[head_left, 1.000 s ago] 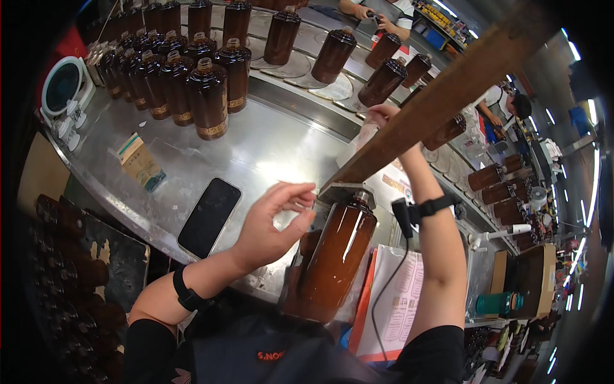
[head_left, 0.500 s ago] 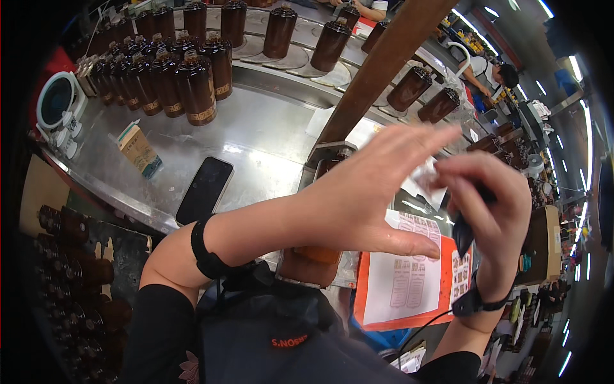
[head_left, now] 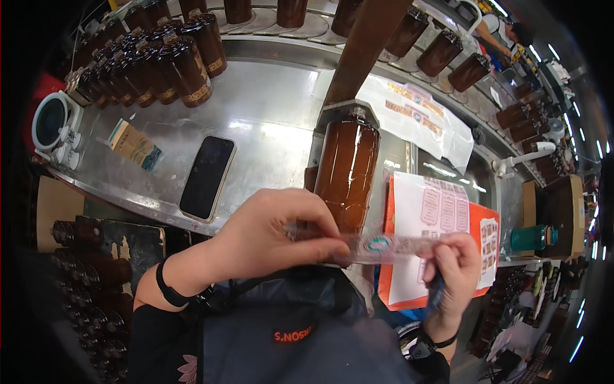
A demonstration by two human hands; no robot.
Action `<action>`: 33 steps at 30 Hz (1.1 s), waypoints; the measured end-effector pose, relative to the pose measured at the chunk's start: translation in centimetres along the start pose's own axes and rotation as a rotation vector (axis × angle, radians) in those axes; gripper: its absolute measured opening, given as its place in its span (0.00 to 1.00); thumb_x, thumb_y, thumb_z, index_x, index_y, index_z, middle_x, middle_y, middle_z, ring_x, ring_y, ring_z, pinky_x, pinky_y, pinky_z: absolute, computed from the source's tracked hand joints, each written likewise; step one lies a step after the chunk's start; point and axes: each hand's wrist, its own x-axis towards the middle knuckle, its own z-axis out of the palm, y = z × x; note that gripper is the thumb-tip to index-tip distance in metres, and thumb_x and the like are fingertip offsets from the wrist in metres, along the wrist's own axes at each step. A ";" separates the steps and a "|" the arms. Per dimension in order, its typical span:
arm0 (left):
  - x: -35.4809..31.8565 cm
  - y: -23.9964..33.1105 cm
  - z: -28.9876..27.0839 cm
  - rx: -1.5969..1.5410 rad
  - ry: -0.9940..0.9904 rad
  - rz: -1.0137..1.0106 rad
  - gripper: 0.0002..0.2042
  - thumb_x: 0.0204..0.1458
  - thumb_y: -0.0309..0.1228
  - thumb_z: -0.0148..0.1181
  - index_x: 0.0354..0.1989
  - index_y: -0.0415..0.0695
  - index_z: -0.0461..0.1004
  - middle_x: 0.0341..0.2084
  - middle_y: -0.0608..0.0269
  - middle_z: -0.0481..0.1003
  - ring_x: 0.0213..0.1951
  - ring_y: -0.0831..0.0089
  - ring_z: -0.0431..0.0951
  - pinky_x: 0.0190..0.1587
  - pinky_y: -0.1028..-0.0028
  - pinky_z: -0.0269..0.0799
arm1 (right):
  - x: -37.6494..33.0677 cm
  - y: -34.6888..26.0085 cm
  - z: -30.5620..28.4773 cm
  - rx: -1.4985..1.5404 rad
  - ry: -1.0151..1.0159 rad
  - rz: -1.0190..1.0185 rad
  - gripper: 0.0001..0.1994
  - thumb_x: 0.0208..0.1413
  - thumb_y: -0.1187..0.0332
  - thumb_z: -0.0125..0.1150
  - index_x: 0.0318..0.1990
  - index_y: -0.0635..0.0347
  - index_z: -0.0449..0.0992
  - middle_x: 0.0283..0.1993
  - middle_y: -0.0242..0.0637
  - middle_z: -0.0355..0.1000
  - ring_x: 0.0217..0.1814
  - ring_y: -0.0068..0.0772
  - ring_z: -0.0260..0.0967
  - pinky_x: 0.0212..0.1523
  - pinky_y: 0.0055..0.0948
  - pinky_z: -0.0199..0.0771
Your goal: Apply adhesive labels to large plastic bottles on a production line and smooth them out with a squeegee tool.
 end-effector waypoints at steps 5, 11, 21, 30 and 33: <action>-0.2 -2.7 0.6 -0.110 0.133 -0.310 0.06 0.48 0.22 0.70 0.29 0.38 0.77 0.38 0.60 0.74 0.38 0.78 0.74 0.38 0.78 0.71 | 1.9 5.5 1.9 0.190 -0.057 0.122 0.03 0.61 0.76 0.57 0.40 0.65 0.73 0.27 0.40 0.77 0.26 0.19 0.71 0.28 0.16 0.67; 0.0 -4.4 0.8 -0.068 0.215 -0.276 0.09 0.49 0.29 0.72 0.32 0.38 0.79 0.34 0.61 0.75 0.36 0.76 0.75 0.40 0.76 0.73 | 2.5 7.9 2.5 0.257 -0.072 0.213 0.04 0.62 0.74 0.57 0.42 0.65 0.74 0.30 0.39 0.78 0.29 0.21 0.72 0.33 0.19 0.69; 0.4 -4.9 0.9 -0.276 0.184 -0.419 0.06 0.52 0.26 0.69 0.29 0.39 0.77 0.37 0.66 0.74 0.33 0.84 0.73 0.34 0.82 0.69 | 3.2 8.2 3.0 0.259 -0.082 0.270 0.05 0.61 0.73 0.59 0.42 0.65 0.75 0.35 0.42 0.79 0.26 0.17 0.67 0.33 0.17 0.67; 0.4 -5.3 0.7 -0.327 0.168 -0.437 0.04 0.53 0.23 0.67 0.28 0.41 0.77 0.40 0.65 0.74 0.35 0.86 0.72 0.37 0.83 0.67 | 3.4 8.6 3.0 0.308 -0.082 0.293 0.06 0.61 0.73 0.59 0.42 0.65 0.75 0.35 0.42 0.80 0.26 0.16 0.67 0.32 0.15 0.66; 0.1 -5.3 0.5 -0.283 0.146 -0.419 0.04 0.53 0.24 0.67 0.29 0.40 0.77 0.40 0.64 0.74 0.39 0.85 0.72 0.39 0.82 0.67 | 3.2 8.8 3.2 0.296 -0.088 0.282 0.06 0.61 0.73 0.59 0.43 0.65 0.75 0.35 0.41 0.79 0.26 0.16 0.67 0.32 0.15 0.65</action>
